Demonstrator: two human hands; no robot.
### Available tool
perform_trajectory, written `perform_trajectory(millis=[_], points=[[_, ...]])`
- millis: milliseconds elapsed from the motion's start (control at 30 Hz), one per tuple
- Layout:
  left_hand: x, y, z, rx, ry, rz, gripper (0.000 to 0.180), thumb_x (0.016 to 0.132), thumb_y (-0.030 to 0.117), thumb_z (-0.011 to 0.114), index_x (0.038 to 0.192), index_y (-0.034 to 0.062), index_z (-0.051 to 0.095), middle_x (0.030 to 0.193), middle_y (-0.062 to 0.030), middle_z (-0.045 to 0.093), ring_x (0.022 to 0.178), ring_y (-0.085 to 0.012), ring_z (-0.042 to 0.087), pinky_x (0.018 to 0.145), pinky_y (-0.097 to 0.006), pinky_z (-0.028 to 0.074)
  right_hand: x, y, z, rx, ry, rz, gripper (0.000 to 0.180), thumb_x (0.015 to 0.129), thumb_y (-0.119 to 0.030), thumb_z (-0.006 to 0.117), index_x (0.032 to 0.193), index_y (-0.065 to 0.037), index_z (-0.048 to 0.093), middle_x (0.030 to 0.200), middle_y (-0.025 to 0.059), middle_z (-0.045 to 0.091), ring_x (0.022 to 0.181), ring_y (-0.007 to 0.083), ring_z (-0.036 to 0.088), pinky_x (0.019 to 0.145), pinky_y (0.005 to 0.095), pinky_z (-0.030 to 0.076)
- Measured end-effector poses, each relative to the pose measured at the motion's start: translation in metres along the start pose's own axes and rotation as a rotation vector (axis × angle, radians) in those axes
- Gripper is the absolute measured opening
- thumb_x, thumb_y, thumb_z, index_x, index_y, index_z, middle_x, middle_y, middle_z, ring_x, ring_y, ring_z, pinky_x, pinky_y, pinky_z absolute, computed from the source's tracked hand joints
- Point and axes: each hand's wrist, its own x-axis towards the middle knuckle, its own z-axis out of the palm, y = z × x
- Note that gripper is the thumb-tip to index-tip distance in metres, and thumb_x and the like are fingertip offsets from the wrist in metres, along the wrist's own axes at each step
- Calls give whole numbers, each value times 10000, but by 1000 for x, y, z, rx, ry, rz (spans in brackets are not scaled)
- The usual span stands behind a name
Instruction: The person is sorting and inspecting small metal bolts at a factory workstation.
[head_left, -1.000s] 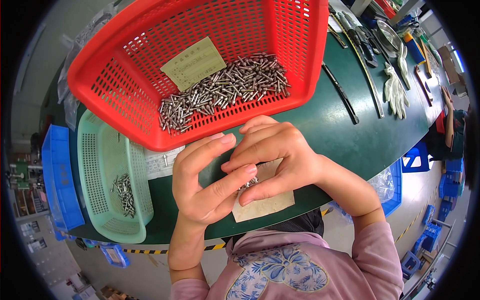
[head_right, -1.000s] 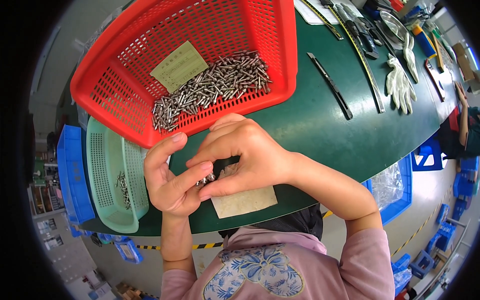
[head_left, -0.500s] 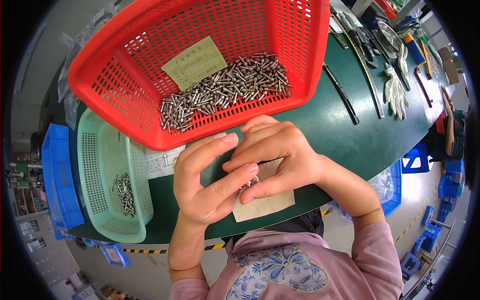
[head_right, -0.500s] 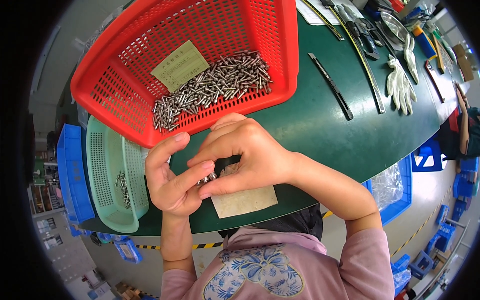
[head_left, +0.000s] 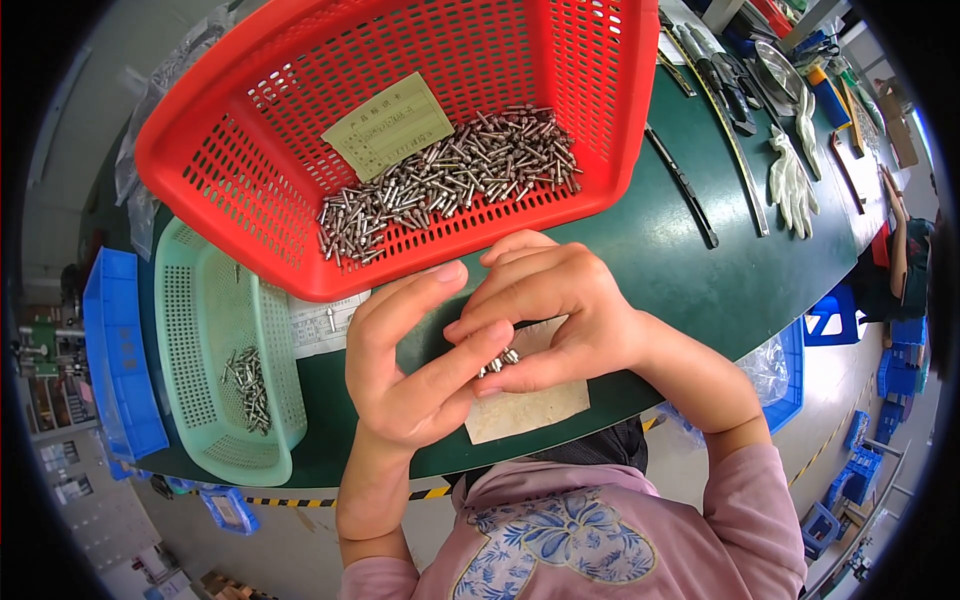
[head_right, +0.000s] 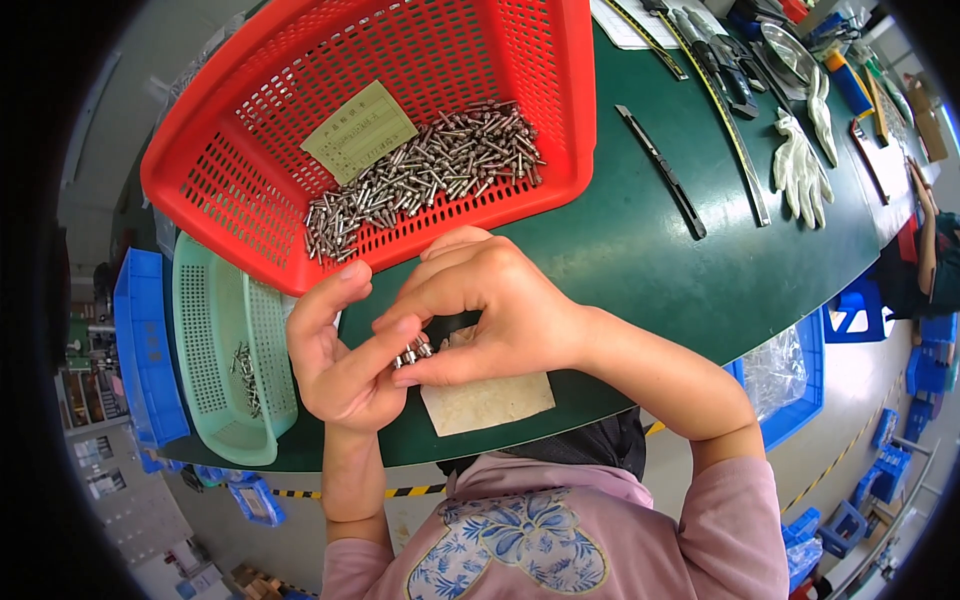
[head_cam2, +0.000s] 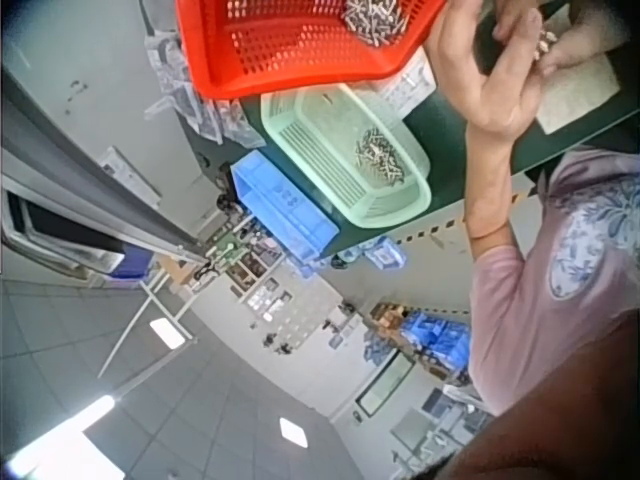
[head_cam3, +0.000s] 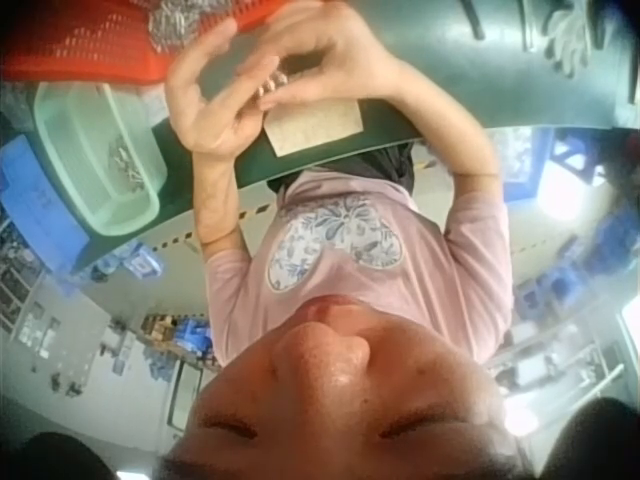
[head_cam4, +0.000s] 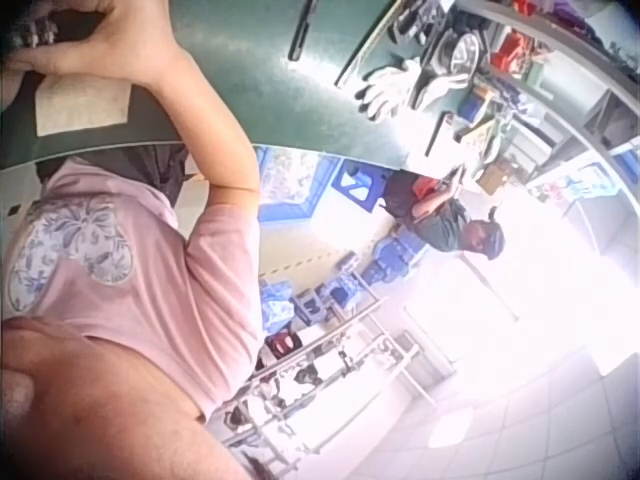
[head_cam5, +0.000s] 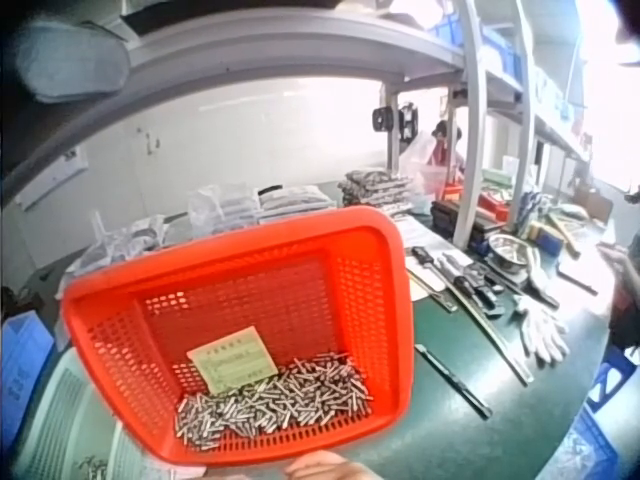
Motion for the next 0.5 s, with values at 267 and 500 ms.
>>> perform_trajectory(millis=[267,500], points=[[1,2,1,-35,60,-135,482,647,-57,702,1105,89,666,1184,-153,533,1048,-270,576,772,-322,535,1,-3,-5,-116,33,-67,368,606,-242,832,914,-78,714,845,35,687,756,189,620,784,326,420],[2,2,1,-74,103,-182,384,661,-62,648,1036,20,644,1183,-178,523,1041,-278,580,797,-332,533,4,-5,-5,-148,53,-119,369,632,-242,832,944,-81,717,856,41,686,744,183,621,791,335,422]])
